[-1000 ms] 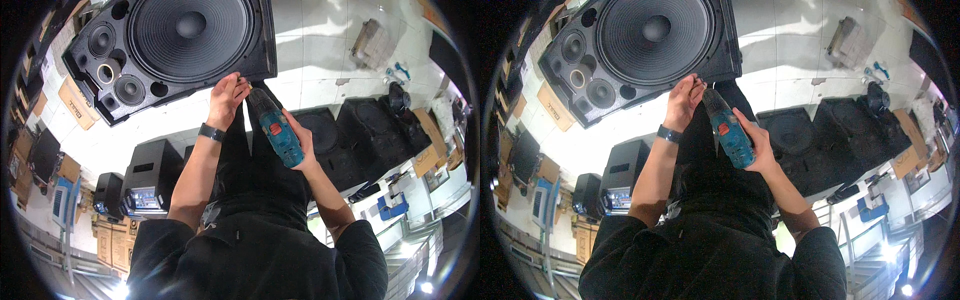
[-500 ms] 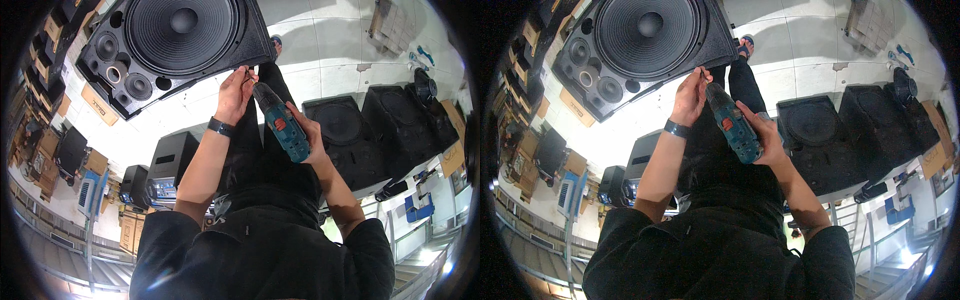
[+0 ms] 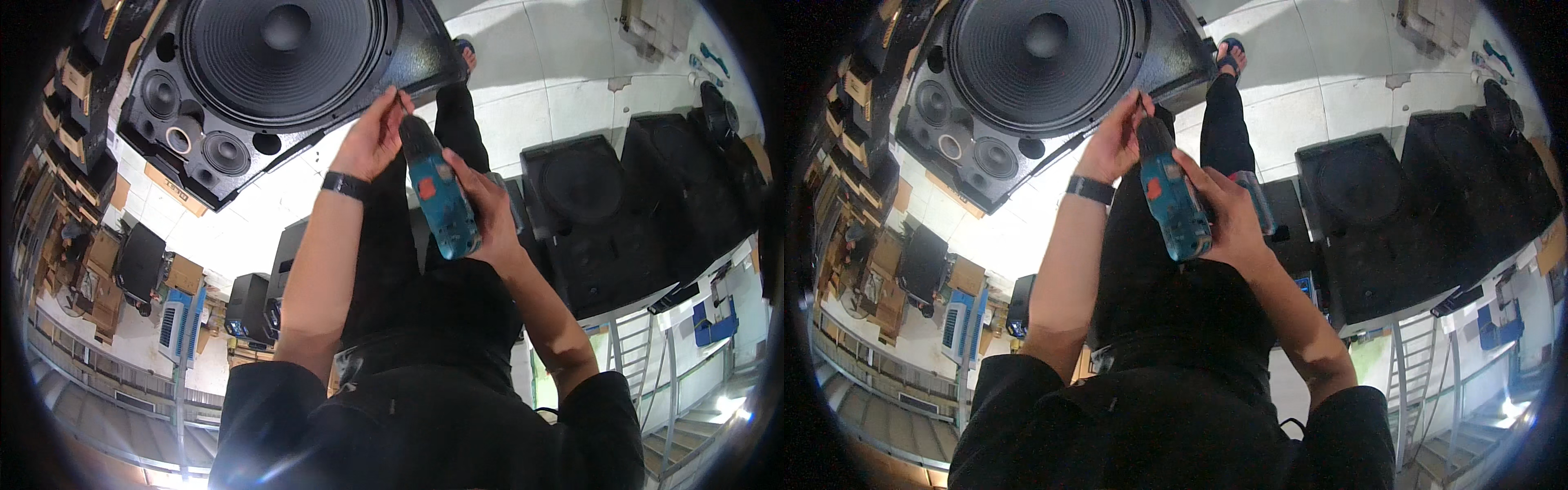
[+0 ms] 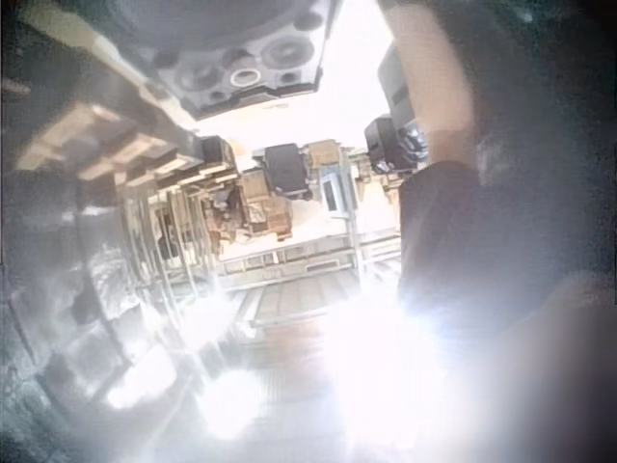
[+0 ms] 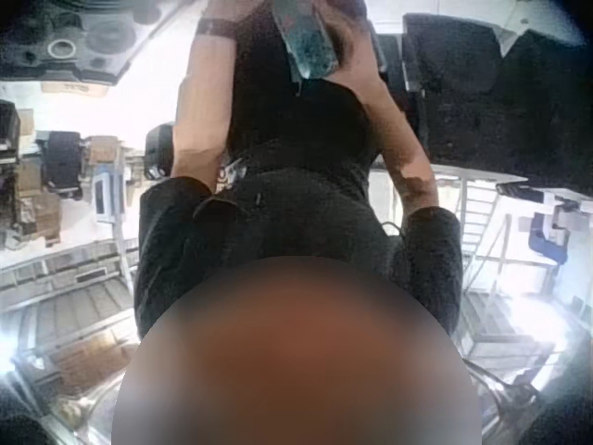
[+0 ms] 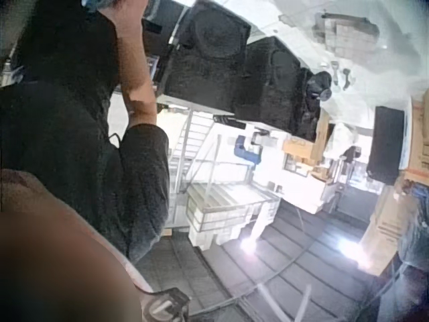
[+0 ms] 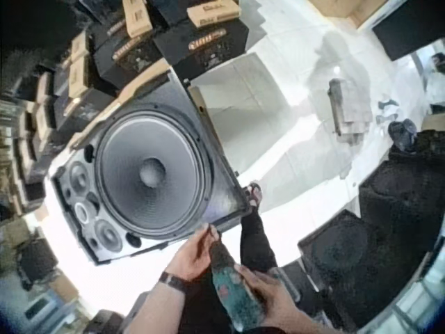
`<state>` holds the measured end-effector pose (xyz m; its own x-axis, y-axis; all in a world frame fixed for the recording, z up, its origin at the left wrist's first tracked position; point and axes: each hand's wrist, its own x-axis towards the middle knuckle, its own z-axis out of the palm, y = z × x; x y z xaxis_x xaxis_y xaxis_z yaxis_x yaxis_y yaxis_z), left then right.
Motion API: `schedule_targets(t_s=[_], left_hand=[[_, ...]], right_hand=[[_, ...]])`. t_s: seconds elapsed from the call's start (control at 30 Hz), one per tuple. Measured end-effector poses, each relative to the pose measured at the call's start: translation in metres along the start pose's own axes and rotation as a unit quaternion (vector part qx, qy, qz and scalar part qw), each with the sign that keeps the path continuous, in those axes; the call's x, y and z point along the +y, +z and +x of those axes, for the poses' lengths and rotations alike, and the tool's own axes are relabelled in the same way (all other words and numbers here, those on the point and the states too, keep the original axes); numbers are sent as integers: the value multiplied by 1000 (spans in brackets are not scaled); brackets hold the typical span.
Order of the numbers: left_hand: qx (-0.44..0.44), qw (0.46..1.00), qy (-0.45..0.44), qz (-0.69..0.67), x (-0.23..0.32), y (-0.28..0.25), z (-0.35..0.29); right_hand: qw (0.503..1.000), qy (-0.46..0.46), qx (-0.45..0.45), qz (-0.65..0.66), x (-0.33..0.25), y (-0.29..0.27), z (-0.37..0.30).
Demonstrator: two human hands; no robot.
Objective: The person uses a cordless drill to drive screws into the frame of a large speaker. They repeatedly position the drill, drive screws, and reposition the speaker to access different screw holes around the perimeter.
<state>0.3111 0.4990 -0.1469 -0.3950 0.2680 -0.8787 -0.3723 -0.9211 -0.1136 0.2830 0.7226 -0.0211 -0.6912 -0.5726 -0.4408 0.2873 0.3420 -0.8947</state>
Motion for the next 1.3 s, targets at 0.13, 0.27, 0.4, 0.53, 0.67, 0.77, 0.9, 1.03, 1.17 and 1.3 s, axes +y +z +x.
schedule_targets(t_s=[0.13, 0.27, 0.4, 0.53, 0.67, 0.77, 0.9, 1.03, 1.17, 1.3], left_hand=[[-6, 999, -9, 48, 30, -19, 18], [-32, 996, -41, 72, 46, -27, 33], [5, 999, -33, 39, 46, -28, 48], [22, 996, -2, 88, 44, -28, 55], [10, 997, -9, 72, 43, -31, 48], [25, 999, -2, 46, 39, -35, 28], [93, 996, -11, 9, 27, -39, 1], [132, 991, 17, 1, 20, -42, -17], [66, 997, -8, -32, 25, -43, -11], [44, 999, -5, -21, 35, -36, 11]], right_hand=[[995, 11, 89, 50, 18, 52, 12], [991, 21, 121, 46, 30, 83, 23], [973, 95, 161, 139, 36, 106, 33], [974, 100, 171, 106, 40, 113, 37], [983, 57, 174, 1, 47, 115, 37], [969, 109, 147, 167, 48, 115, 26], [990, 36, 112, 75, 45, 117, 5], [982, 98, 101, 127, 39, 123, -10], [984, 85, 111, 108, 35, 123, -6], [976, 95, 133, 143, 38, 123, 17]])
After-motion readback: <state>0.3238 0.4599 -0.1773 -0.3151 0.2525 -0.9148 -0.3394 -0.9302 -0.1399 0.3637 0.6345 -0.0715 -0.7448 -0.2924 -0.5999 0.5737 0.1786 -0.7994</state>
